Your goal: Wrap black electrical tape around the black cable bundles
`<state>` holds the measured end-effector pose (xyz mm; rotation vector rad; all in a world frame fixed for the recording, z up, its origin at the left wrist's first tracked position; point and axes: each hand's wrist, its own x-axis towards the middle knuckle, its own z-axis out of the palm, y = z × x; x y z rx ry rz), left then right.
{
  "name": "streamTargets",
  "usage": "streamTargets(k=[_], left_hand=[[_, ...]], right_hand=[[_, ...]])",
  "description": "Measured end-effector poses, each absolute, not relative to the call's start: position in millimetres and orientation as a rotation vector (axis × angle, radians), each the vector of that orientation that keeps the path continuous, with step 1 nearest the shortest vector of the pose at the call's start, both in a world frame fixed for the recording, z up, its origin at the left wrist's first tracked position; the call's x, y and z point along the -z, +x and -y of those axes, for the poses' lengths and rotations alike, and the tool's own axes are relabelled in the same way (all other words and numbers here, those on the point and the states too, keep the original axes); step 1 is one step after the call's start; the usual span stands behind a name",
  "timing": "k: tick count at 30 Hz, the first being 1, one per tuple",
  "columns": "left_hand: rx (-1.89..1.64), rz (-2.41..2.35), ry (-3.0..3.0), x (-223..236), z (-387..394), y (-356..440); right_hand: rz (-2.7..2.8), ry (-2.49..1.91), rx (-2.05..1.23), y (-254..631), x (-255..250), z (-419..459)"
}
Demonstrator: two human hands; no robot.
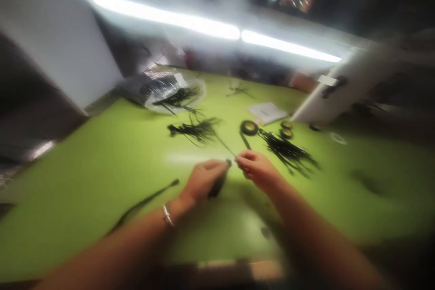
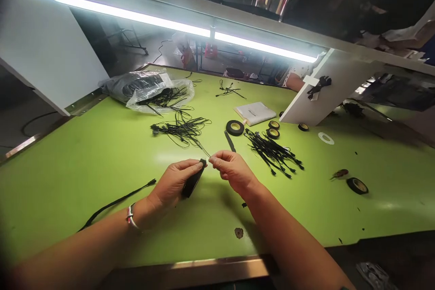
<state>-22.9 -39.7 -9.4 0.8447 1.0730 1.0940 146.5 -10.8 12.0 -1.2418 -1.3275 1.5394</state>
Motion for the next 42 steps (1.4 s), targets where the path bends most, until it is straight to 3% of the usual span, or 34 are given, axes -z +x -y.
streamTargets(k=[3, 9, 17, 29, 35, 42], left_hand=[[-1.052, -1.041, 0.897, 3.9, 41.5, -22.6], [-1.044, -0.948, 0.956, -0.9, 41.5, -26.2], [-1.058, -1.027, 0.815, 3.2, 42.0, -25.1], [-1.112, -1.065, 0.796, 0.6, 42.1, -22.6], [-1.133, -1.138, 0.845, 4.7, 41.9, -20.8], [-1.184, -1.039, 0.88, 13.3, 41.5, -24.1]], right_hand=[[1.435, -1.28, -1.38, 149.6, -10.7, 12.0], [1.86, -1.211, -0.73, 150.8, -8.9, 14.4], [2.136, -1.209, -0.299, 144.4, 0.7, 27.0], [1.707, -1.344, -0.93, 134.5, -5.7, 31.9], [1.502, -1.336, -0.591, 141.0, -13.6, 28.7], [1.804, -1.085, -0.548, 130.3, 0.0, 39.1]])
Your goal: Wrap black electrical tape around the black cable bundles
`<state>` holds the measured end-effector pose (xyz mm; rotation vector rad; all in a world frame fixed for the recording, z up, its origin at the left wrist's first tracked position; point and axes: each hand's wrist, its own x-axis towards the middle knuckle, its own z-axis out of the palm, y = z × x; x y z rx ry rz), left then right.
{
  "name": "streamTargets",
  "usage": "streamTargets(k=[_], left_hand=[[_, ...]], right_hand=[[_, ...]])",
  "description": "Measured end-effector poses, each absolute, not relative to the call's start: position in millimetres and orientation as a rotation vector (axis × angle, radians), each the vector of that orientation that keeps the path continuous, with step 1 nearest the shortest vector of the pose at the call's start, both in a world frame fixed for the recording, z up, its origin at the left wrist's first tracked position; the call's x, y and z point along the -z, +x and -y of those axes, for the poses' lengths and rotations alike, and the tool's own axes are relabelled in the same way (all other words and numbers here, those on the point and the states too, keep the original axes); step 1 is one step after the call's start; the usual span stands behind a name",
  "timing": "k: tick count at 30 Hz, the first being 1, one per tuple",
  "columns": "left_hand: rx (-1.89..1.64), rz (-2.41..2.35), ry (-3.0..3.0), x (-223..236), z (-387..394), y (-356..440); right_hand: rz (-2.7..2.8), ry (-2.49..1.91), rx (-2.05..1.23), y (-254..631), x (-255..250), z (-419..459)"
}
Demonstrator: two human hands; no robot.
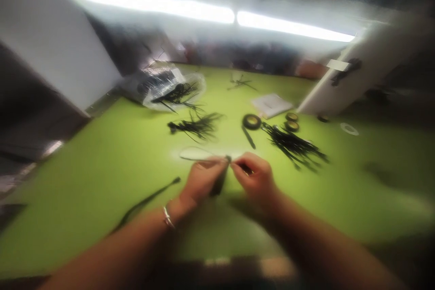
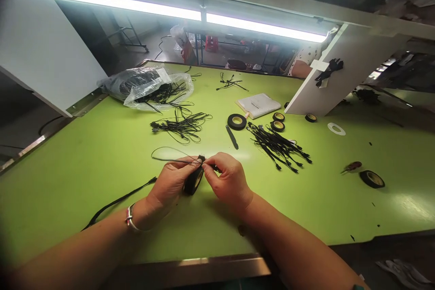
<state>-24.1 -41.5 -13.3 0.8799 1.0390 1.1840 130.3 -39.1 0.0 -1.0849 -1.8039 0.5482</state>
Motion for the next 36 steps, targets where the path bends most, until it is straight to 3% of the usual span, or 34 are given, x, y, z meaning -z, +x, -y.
streamTargets(k=[16, 27, 36], left_hand=[[-1.174, -0.953, 0.831, 3.1, 43.7, -21.2], [-1.137, -1.042, 0.904, 8.9, 44.6, -22.4], [-1.118, -1.02, 0.928, 16.1, 41.1, -26.6]], right_hand=[[1.766, -1.21, -0.617, 129.5, -1.2, 37.0], [1.873, -1.318, -0.463, 131.6, 0.0, 36.4], [1.896, -0.91, -0.142, 130.8, 8.3, 31.7]])
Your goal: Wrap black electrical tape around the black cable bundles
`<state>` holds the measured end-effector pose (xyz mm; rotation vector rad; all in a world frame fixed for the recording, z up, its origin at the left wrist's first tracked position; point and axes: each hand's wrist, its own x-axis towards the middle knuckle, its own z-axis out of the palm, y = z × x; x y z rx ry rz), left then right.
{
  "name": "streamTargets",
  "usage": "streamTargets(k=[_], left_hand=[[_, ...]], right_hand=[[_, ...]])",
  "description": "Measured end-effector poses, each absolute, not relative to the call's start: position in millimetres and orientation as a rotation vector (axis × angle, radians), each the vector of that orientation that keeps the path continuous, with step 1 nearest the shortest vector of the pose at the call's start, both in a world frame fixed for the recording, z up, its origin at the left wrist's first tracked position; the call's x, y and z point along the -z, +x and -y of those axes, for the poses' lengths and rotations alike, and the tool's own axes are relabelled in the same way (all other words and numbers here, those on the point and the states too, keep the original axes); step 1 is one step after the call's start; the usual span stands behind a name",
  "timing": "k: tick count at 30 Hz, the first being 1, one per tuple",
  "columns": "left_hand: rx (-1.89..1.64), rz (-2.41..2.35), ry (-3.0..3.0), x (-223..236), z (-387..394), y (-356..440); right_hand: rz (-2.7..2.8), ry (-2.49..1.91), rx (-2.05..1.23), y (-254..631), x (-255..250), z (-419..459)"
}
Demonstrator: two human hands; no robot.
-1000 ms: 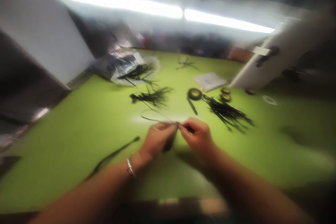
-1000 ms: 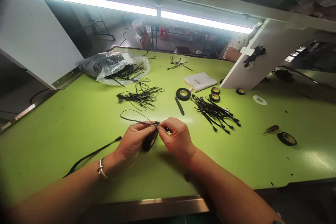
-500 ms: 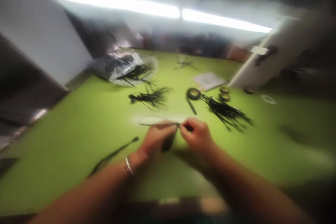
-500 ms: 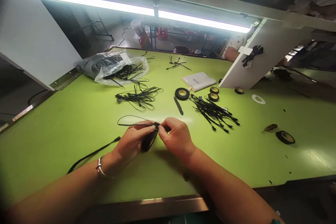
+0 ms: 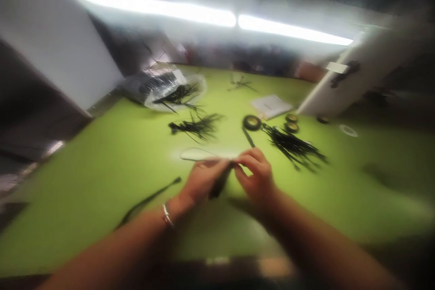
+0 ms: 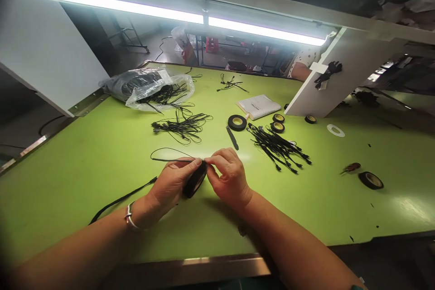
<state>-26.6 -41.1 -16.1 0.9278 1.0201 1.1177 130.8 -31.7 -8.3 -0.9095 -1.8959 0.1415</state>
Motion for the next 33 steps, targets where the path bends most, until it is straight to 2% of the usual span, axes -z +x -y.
streamTargets(k=[13, 15, 21, 25, 28, 33], left_hand=[[-1.056, -1.025, 0.872, 15.0, 38.7, -28.4], [-1.062, -1.039, 0.883, 13.1, 38.3, -27.2], [-1.063, -1.062, 0.861, 0.4, 41.6, -22.2], [-1.087, -1.09, 0.852, -3.6, 43.1, -20.4], [-1.09, -1.114, 0.946, -0.7, 43.2, -21.8], [-1.113, -1.164, 1.133, 7.7, 44.7, -24.4]], right_hand=[[2.033, -0.828, 0.057, 135.0, 16.4, 28.7], [2.005, -0.865, -0.028, 134.1, 12.8, 29.9], [1.691, -1.017, -0.612, 146.5, -5.8, 21.4], [1.559, -1.189, -0.722, 151.1, -12.2, 17.0], [1.749, -1.153, -0.682, 142.4, -10.0, 23.2], [2.01, -1.042, -0.4, 130.7, -4.1, 34.7]])
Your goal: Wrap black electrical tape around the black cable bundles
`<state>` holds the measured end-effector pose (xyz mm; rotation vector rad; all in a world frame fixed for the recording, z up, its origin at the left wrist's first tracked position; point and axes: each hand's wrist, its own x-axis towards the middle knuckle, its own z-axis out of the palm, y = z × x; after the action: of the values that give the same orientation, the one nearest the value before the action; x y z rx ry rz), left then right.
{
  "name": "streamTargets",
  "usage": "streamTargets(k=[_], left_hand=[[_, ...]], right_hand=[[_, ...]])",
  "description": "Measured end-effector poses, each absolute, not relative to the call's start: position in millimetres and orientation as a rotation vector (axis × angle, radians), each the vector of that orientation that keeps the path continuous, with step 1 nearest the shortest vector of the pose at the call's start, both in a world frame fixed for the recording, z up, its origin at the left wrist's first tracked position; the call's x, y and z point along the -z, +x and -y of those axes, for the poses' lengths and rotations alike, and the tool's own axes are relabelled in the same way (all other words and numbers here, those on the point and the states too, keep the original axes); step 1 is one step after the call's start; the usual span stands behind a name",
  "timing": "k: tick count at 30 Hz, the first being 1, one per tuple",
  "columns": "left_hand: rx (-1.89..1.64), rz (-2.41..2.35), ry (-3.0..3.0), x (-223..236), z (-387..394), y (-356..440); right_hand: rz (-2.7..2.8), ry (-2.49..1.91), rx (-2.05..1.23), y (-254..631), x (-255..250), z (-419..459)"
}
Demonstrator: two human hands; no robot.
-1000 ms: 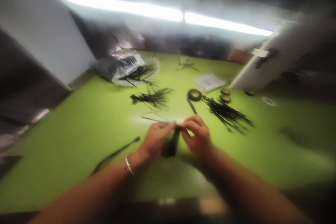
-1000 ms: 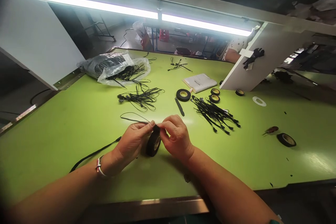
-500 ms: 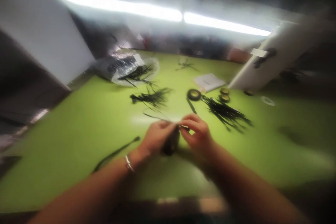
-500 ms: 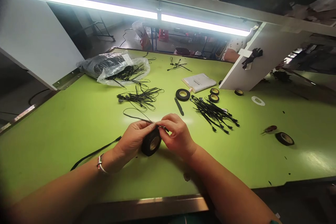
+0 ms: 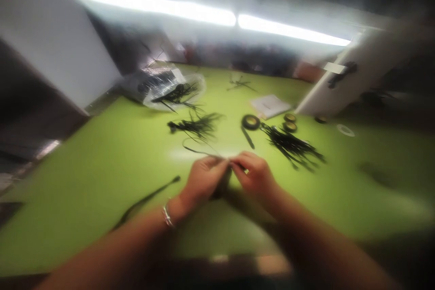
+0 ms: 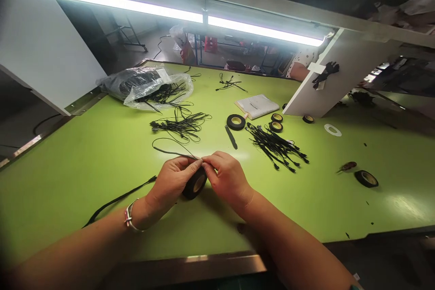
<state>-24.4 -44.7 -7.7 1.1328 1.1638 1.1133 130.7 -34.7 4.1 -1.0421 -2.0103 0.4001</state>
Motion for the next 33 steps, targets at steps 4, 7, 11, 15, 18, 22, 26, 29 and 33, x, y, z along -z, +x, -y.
streamTargets(k=[4, 7, 11, 15, 18, 22, 26, 29, 33], left_hand=[[-1.074, -1.106, 1.094, 8.2, 46.2, -23.9], [-1.044, -1.087, 1.07, 6.6, 45.3, -24.4], [-1.11, -1.088, 1.108, 8.5, 43.0, -26.4], [-1.071, -1.117, 1.062, 10.0, 44.0, -27.2], [-1.011, -1.122, 1.078, 6.5, 45.6, -26.8], [-0.977, -1.064, 1.1, 4.4, 44.1, -26.7], [-0.971, -1.033, 0.992, 10.9, 41.9, -27.5], [-1.002, -0.989, 0.924, 14.2, 41.9, -28.5], [-0.986, -0.97, 0.958, 8.8, 42.2, -29.7]], right_hand=[[2.031, -1.034, -0.228, 132.0, -3.9, 36.5], [2.024, -1.052, -0.175, 132.0, -4.2, 37.5], [2.002, -1.101, -0.164, 128.6, -4.8, 40.2], [1.972, -1.128, -0.203, 126.0, -6.1, 42.7], [1.931, -1.163, -0.229, 126.5, -6.2, 43.1], [1.893, -1.182, -0.305, 128.1, -6.3, 42.1], [1.869, -1.18, -0.478, 129.1, -10.0, 41.3], [1.912, -1.148, -0.513, 130.2, -14.1, 41.3], [1.943, -1.137, -0.44, 131.4, -14.7, 41.2]])
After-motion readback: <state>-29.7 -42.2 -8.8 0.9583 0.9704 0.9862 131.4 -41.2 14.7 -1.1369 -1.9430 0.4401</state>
